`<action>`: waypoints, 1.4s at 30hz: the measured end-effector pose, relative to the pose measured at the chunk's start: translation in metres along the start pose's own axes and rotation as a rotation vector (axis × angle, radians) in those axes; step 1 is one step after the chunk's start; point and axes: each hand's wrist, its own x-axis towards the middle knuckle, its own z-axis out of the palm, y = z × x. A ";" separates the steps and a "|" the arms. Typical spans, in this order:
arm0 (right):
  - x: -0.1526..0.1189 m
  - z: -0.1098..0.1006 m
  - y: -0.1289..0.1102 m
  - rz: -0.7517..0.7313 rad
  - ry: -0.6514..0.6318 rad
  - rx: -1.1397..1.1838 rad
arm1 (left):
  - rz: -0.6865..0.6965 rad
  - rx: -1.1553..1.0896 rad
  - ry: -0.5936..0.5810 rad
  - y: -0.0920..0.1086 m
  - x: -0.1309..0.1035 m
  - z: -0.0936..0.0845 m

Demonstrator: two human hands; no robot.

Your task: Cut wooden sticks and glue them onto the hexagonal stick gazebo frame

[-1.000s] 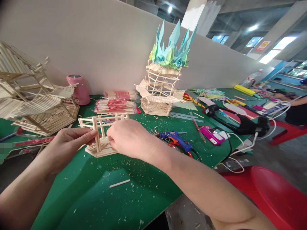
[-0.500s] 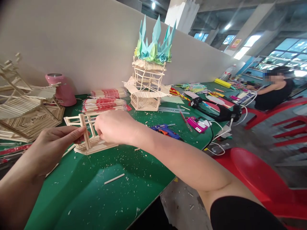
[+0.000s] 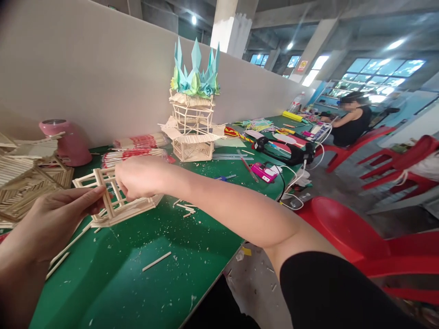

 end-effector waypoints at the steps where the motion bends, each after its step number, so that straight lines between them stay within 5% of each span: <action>1: 0.000 -0.001 0.000 -0.002 -0.007 0.004 | -0.018 -0.023 0.003 0.000 0.000 0.000; 20: 0.005 0.002 0.005 -0.048 0.022 0.005 | -0.112 -0.096 -0.018 -0.002 0.000 -0.004; 31: 0.002 0.009 0.009 -0.116 0.101 -0.019 | 0.068 -0.018 -0.076 -0.007 0.003 -0.003; 42: -0.004 0.012 0.010 -0.076 0.108 0.006 | 0.075 0.038 -0.076 -0.003 0.001 -0.004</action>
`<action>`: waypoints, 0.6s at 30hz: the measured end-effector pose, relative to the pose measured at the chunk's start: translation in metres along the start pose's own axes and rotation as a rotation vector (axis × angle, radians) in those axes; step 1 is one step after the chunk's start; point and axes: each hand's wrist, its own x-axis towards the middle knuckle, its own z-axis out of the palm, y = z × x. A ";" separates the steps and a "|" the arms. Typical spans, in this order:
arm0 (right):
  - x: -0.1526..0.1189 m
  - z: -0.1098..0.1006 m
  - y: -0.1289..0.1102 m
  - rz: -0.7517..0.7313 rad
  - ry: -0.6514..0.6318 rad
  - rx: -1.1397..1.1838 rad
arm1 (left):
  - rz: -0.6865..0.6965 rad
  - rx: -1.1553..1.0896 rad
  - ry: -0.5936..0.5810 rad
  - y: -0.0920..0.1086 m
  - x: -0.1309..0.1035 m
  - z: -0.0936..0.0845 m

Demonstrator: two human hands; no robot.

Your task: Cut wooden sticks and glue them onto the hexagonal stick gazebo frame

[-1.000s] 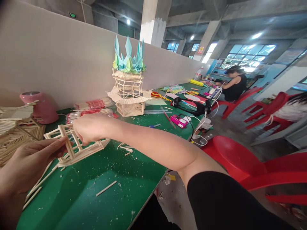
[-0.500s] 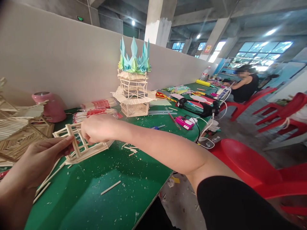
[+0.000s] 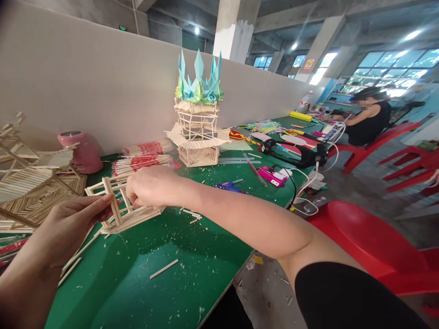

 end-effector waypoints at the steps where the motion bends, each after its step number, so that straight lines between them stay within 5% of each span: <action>1: 0.000 0.001 0.001 0.000 0.004 0.005 | -0.012 -0.019 0.006 0.001 0.000 0.001; 14: -0.013 0.011 0.010 -0.008 0.155 0.177 | -0.032 -0.033 0.021 -0.003 -0.001 0.002; 18: -0.035 0.023 0.014 0.119 0.444 0.516 | -0.034 -0.033 0.017 -0.001 -0.002 0.001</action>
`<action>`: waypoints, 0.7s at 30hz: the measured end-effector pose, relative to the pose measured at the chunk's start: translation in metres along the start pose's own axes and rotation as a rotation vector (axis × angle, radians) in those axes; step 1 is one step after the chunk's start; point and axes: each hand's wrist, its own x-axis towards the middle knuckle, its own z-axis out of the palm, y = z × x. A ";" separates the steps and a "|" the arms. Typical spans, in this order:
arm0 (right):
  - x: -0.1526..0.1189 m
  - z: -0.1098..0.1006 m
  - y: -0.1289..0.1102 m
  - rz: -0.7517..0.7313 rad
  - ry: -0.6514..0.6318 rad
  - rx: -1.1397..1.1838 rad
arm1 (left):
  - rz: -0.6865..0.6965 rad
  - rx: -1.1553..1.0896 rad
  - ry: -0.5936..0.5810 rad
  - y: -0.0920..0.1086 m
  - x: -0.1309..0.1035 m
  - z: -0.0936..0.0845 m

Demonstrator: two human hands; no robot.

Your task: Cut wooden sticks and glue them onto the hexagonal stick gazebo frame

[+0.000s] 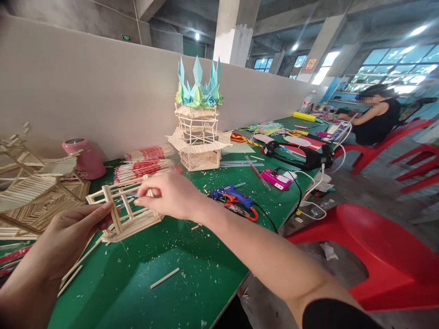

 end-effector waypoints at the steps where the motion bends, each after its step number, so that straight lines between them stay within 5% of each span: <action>1: -0.009 0.003 0.003 0.057 0.119 0.057 | -0.002 0.001 -0.001 0.001 0.000 0.000; 3: -0.029 0.013 0.010 0.202 0.237 0.207 | -0.010 0.005 0.000 0.003 -0.001 0.001; 9: -0.070 0.064 0.013 0.476 0.246 0.689 | -0.036 -0.033 0.019 0.001 -0.003 0.003; 21: -0.052 0.085 0.019 0.355 0.267 0.861 | -0.024 0.018 0.041 0.001 -0.010 0.002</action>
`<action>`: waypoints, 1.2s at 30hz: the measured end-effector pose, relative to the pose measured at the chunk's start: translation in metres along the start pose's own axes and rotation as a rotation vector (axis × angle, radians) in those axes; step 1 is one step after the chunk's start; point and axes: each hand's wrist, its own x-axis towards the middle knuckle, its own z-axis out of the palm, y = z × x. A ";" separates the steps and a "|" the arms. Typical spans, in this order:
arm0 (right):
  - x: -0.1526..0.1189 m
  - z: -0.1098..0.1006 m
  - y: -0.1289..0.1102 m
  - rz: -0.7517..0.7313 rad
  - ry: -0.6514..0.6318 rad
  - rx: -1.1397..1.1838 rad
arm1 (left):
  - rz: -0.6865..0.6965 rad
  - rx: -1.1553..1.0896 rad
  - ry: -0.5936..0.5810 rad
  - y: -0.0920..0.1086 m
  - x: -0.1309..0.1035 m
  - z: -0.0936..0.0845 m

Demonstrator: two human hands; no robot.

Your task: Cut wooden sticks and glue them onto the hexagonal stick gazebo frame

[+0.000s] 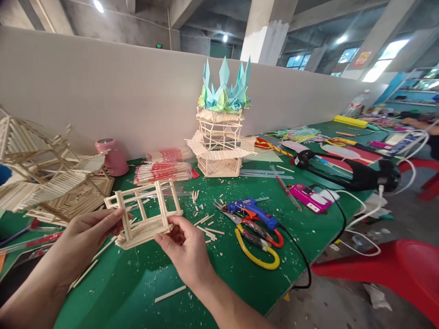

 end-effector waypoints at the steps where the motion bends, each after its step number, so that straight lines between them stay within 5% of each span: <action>1: 0.000 0.000 0.002 -0.007 0.005 0.019 | 0.005 0.058 0.040 0.001 -0.003 0.000; 4: 0.001 0.001 0.005 -0.005 0.015 0.068 | 0.080 0.314 0.297 0.006 -0.018 0.002; 6: 0.002 0.002 0.007 0.006 0.018 0.103 | 0.270 0.511 0.468 0.012 -0.029 0.006; 10: 0.002 0.002 0.012 0.003 0.023 0.171 | 0.813 0.806 0.360 0.025 -0.034 0.021; 12: 0.001 0.003 0.015 -0.003 0.027 0.206 | 0.919 0.925 0.280 0.027 -0.029 0.028; 20: 0.000 0.005 0.013 0.014 0.035 0.241 | 0.879 1.086 0.091 0.029 -0.013 0.039; 36: -0.002 0.006 0.013 0.023 0.073 0.262 | 0.905 1.062 0.050 0.028 -0.010 0.039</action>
